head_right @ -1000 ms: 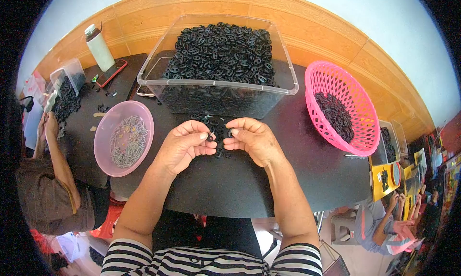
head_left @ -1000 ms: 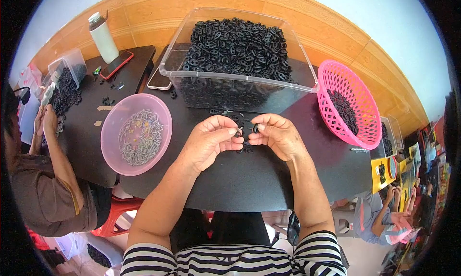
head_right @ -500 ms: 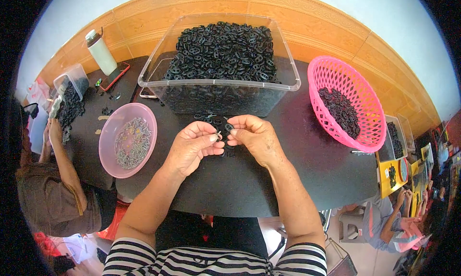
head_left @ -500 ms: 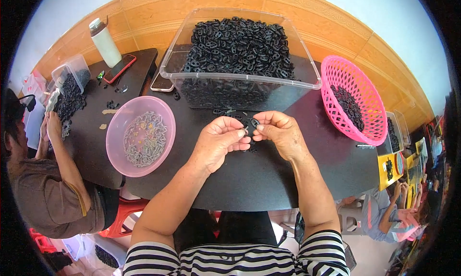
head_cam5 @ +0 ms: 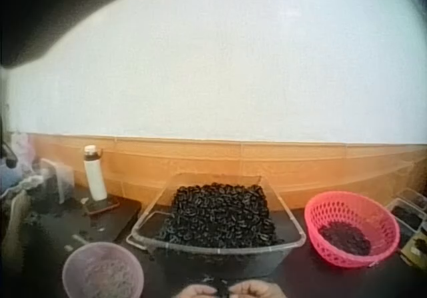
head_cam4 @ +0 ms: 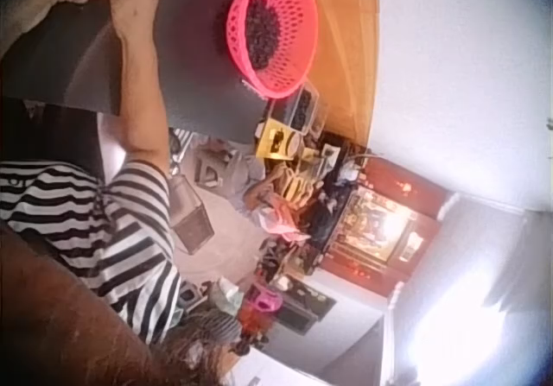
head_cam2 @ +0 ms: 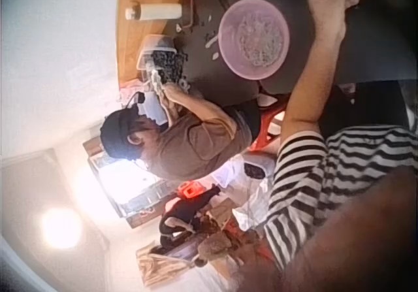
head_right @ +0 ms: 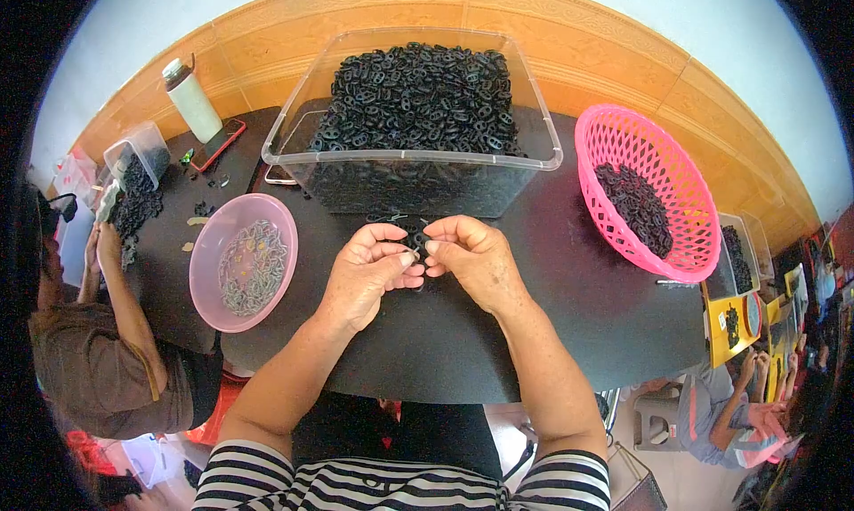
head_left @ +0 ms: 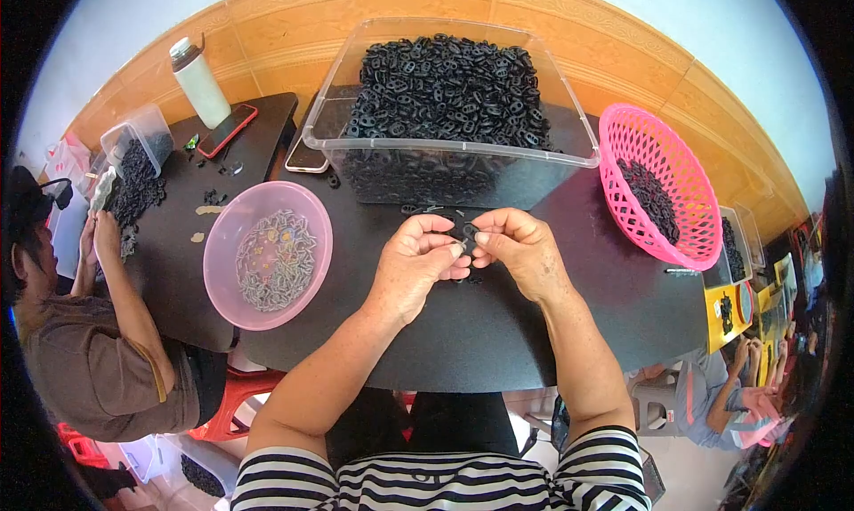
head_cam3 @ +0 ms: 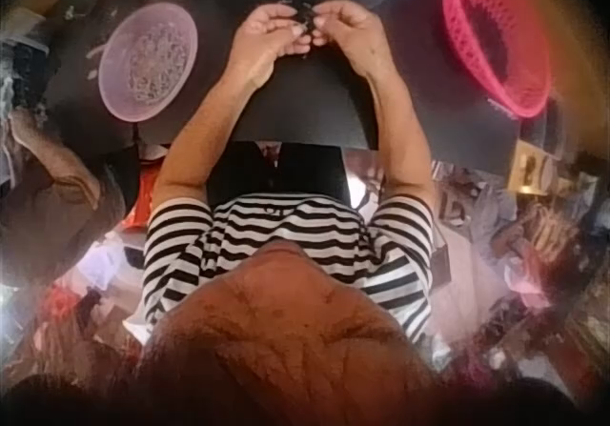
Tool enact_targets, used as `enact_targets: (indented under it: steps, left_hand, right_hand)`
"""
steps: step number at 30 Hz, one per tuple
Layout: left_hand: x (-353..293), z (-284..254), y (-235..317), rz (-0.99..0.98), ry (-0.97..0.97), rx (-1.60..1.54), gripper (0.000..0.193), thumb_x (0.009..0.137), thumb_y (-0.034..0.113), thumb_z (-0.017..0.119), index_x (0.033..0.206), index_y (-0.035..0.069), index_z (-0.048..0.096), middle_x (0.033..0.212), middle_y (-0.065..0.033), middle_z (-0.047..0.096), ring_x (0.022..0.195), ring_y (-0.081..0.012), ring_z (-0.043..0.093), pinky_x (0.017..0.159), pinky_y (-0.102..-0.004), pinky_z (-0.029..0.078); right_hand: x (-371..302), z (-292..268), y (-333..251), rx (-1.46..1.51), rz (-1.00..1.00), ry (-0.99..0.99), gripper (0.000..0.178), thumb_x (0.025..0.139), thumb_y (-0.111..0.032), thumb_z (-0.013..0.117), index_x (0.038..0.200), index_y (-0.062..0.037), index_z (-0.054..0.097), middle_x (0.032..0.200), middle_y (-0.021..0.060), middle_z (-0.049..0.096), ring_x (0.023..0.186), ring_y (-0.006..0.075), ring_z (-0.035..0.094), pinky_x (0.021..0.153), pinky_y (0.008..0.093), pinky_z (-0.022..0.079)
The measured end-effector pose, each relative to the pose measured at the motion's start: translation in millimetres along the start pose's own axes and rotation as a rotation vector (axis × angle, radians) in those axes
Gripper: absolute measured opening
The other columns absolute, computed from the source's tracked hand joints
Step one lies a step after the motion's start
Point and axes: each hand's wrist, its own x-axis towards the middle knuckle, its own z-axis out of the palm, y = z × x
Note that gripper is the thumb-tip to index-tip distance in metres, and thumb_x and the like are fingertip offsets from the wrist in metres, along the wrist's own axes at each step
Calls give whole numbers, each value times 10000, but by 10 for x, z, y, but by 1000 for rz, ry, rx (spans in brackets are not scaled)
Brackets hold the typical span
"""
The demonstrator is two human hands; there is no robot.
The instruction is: The person assembles cord locks by inserting small pins into plastic toggle pieces by hand.
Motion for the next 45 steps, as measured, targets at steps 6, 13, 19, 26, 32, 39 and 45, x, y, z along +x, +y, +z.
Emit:
enact_targets:
  steps: [6, 13, 19, 26, 32, 39, 45]
  left_hand:
    - [7, -4, -9, 9, 1, 8, 240, 815, -18, 533, 1038, 3, 448, 854, -106, 562, 728, -156, 596, 658, -285, 534]
    - [4, 3, -28, 35, -5, -18, 253, 815, -23, 528, 1051, -1, 439, 855, -112, 561, 745, -168, 596, 678, -297, 533]
    - [13, 16, -52, 47, 8, -15, 280, 818, -24, 522, 1074, -8, 413, 890, -129, 556, 757, -176, 599, 689, -298, 535]
    - [6, 4, -50, 50, 30, -50, 243, 820, -12, 533, 1045, 17, 447, 879, -126, 575, 770, -189, 609, 682, -311, 538]
    - [7, -12, -46, 43, 35, -76, 252, 823, -12, 529, 1049, -20, 417, 899, -146, 554, 777, -195, 604, 699, -305, 537]
    - [5, -6, -55, 44, 35, -50, 207, 824, -16, 528, 1013, -5, 445, 882, -132, 567, 774, -191, 608, 691, -301, 539]
    - [15, -9, -68, 54, 32, -30, 189, 821, -18, 533, 993, 10, 461, 877, -121, 574, 769, -190, 613, 680, -300, 542]
  right_hand:
    - [-2, 13, 25, -9, -9, -13, 123, 826, -23, 544, 943, 6, 569, 793, 45, 591, 657, 97, 566, 603, 225, 494]
    - [-10, 26, 32, -43, -26, -24, 125, 827, -40, 551, 942, 3, 577, 827, 41, 600, 672, 87, 566, 598, 218, 494]
    - [-16, 34, 25, -165, -22, -9, 145, 819, -75, 575, 952, -23, 596, 802, 17, 602, 653, 65, 539, 584, 206, 460]
    - [-8, 62, 50, -161, -56, 9, 158, 814, -66, 575, 965, -28, 601, 819, 7, 605, 676, 58, 530, 603, 204, 452]
    - [3, 63, 72, -129, -49, -13, 158, 813, -46, 564, 965, -28, 607, 834, 6, 609, 681, 55, 526, 607, 204, 453]
    - [3, 64, 82, -146, -25, 9, 155, 813, -28, 563, 960, -7, 607, 799, 16, 605, 653, 65, 516, 607, 205, 450]
    - [0, 69, 64, -155, -12, 17, 152, 820, -38, 554, 959, -6, 606, 797, 16, 605, 652, 65, 518, 609, 203, 452]
